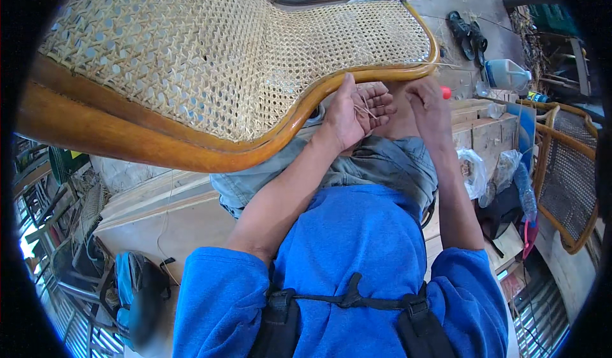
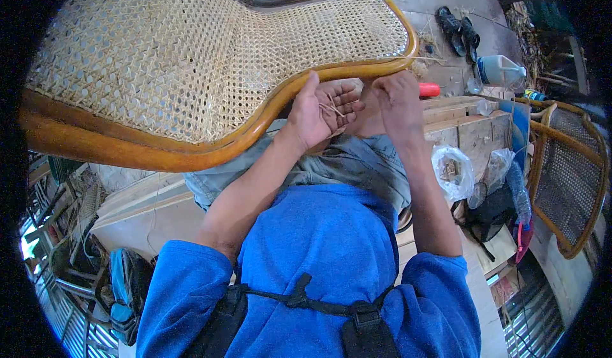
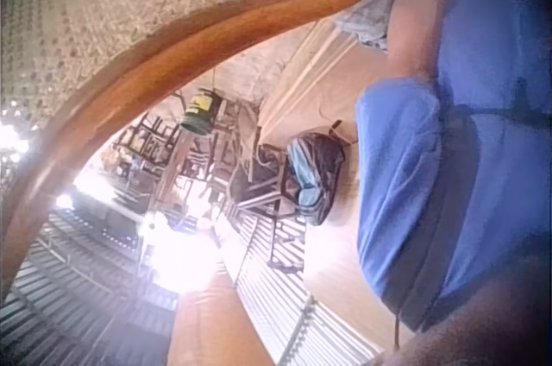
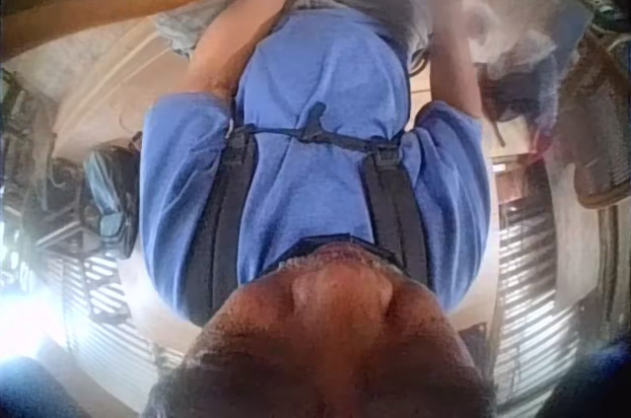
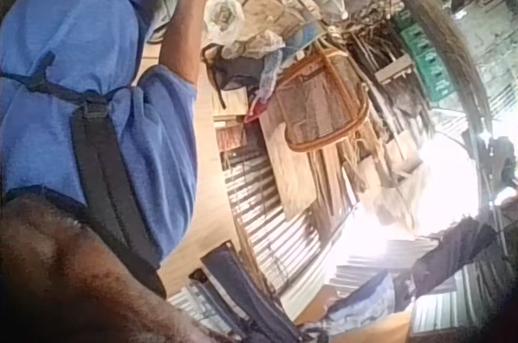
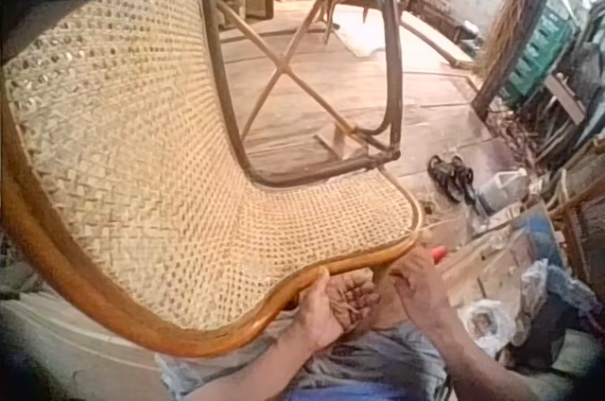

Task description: The person is repairing a rattan chair by securing the woven seat to the wooden frame. They repeatedly insert small wooden pegs into the frame and hammer them in using a hammer to tighten the weave.

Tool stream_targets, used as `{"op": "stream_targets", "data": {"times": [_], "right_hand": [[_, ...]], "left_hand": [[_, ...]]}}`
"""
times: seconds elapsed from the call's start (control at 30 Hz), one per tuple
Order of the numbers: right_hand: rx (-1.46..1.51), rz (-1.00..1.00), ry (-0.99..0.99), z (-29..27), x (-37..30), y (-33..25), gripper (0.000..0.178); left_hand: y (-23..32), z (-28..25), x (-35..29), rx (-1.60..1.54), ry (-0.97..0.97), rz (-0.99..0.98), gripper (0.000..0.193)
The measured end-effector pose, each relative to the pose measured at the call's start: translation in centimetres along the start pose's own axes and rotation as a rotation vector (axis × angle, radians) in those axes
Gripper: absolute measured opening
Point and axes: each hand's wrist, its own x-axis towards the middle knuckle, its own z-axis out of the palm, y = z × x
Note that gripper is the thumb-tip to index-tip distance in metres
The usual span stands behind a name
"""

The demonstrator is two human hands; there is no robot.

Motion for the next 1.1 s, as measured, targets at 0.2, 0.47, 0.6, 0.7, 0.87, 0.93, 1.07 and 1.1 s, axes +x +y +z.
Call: {"op": "stream_targets", "data": {"times": [0.2,0.47,0.6,0.7,0.87,0.93,1.07,1.1], "right_hand": [[0.1,-0.004,-0.069,0.8,-0.7,-1.6,0.012],[0.072,-0.091,-0.096,1.6,-0.2,-4.4,0.02],[0.071,-0.034,-0.185,1.0,-0.1,-5.7,0.023],[0.062,-0.046,-0.147,1.3,-0.4,-5.5,0.02],[-0.016,0.005,-0.229,1.3,-0.9,-5.7,0.021],[-0.034,-0.086,-0.167,1.4,-0.9,-6.1,0.019],[-0.103,-0.219,-0.09,3.0,-1.1,-4.8,0.019],[-0.124,-0.205,-0.114,3.0,-1.0,-5.1,0.018]], "left_hand": [[0.3,2.3,-0.7,-0.064,0.077,0.001,0.092],[0.2,2.4,-0.8,-0.109,0.027,-0.033,0.104],[0.2,2.6,-0.9,-0.136,0.004,-0.011,0.105],[0.2,2.7,-1.0,-0.091,0.015,0.002,0.105],[0.2,2.4,-0.8,-0.149,-0.007,0.008,0.105],[0.3,1.6,-0.8,-0.153,-0.123,0.013,0.107],[0.2,2.5,-0.8,-0.078,0.051,0.015,0.107],[0.1,2.3,-0.7,-0.078,0.045,0.022,0.106]]}}
